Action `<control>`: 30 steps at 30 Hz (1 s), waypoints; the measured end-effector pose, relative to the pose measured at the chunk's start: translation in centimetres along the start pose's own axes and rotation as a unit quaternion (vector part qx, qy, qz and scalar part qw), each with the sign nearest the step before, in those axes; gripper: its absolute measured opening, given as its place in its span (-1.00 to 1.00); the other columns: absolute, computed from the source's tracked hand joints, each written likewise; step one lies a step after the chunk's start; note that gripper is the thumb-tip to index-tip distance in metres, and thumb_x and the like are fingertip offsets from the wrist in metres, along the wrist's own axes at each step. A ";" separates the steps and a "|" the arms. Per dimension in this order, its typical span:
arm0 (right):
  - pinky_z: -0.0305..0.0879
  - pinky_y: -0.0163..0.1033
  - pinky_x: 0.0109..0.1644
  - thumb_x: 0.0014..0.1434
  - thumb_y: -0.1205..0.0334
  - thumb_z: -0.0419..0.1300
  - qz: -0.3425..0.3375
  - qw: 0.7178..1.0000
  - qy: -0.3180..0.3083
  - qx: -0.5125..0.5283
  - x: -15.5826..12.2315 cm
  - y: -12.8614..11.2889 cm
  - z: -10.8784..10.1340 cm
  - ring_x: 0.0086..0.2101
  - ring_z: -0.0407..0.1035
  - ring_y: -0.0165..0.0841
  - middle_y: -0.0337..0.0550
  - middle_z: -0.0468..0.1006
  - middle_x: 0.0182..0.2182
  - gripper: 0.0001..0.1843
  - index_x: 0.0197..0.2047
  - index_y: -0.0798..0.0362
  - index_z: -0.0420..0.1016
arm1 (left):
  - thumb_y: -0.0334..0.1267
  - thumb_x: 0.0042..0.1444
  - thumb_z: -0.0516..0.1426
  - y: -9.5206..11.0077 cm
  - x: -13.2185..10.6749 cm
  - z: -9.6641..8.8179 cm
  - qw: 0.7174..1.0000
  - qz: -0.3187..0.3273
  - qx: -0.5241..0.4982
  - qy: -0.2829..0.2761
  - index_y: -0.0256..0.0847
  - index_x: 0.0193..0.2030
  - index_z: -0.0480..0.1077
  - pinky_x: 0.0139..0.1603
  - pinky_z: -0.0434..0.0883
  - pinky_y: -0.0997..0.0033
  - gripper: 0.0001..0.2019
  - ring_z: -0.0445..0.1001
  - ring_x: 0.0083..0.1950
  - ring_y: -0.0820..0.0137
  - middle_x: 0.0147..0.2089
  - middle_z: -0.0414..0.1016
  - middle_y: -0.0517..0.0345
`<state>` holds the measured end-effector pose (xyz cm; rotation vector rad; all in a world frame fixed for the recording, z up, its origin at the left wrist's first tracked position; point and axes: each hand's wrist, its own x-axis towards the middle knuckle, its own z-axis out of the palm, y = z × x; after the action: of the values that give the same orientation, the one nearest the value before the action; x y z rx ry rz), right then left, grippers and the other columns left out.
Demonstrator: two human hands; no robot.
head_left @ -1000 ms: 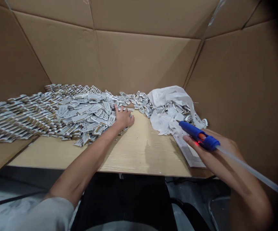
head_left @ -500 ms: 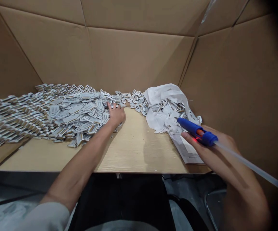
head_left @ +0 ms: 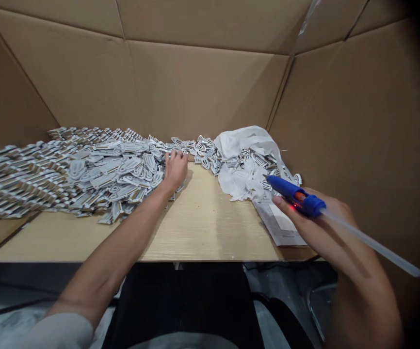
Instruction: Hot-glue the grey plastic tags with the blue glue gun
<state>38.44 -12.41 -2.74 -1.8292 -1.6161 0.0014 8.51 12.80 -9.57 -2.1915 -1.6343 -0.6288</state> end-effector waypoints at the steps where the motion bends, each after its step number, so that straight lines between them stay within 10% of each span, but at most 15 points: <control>1: 0.28 -0.18 -0.33 0.22 -0.28 0.26 0.007 1.000 0.004 0.004 0.0 0.1 0.0 -0.41 0.47 -0.19 -0.15 0.61 -0.45 -0.55 -0.31 -0.04 0.59 | -0.32 0.42 -0.12 0.1 0.0 -0.1 1.000 -0.002 -0.005 0.009 -0.31 0.10 0.49 0.33 0.17 -0.10 -0.62 0.31 0.29 -0.03 0.16 0.51 -0.26; 8: 0.28 -0.18 -0.40 0.18 -0.35 0.26 0.040 0.999 0.017 0.008 0.1 0.8 -0.3 -0.39 0.51 -0.15 -0.10 0.65 -0.42 -0.47 -0.26 -0.01 0.65 | -0.08 0.50 -0.26 1.3 -0.3 -1.0 0.997 -0.062 -0.034 0.013 -0.35 -0.14 0.58 0.33 0.15 -0.09 -0.37 0.51 0.05 0.04 -0.15 0.62 -0.25; 15: 0.26 -0.18 -0.39 0.20 -0.31 0.26 0.057 0.998 0.019 -0.025 0.2 0.5 -0.6 -0.46 0.45 -0.19 -0.12 0.54 -0.54 -0.50 -0.31 0.00 0.63 | -0.26 0.46 -0.13 1.5 -0.6 -1.2 0.993 -0.090 -0.059 -0.041 -0.29 0.24 0.37 -0.07 0.38 0.20 -0.61 0.59 -0.17 0.12 -0.19 0.63 -0.18; 20: 0.26 -0.19 -0.42 0.19 -0.32 0.25 0.067 0.997 0.016 -0.026 0.2 1.2 -0.5 -0.45 0.46 -0.17 -0.11 0.58 -0.52 -0.49 -0.28 -0.02 0.64 | -0.41 0.35 -0.05 3.6 -0.8 -1.4 0.993 -0.072 -0.085 -0.045 -0.21 0.31 0.30 0.05 0.41 0.21 -0.58 0.57 0.01 0.14 0.05 0.59 -0.18; 30: 0.36 -0.20 -0.53 0.11 -0.39 0.25 0.126 0.991 0.042 -0.019 0.7 4.9 0.0 -0.50 0.56 -0.11 -0.11 0.64 -0.54 -0.43 -0.31 -0.01 0.68 | -0.02 0.44 -0.20 8.7 12.4 0.8 0.985 -0.071 -0.153 -0.040 -0.37 0.40 0.29 0.60 -0.17 -0.14 -0.39 -0.12 0.61 -0.08 0.53 0.13 -0.24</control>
<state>42.90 -11.75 -4.81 -2.0240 -1.3268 0.0072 19.98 20.80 -3.71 -2.3518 -1.8530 -0.8960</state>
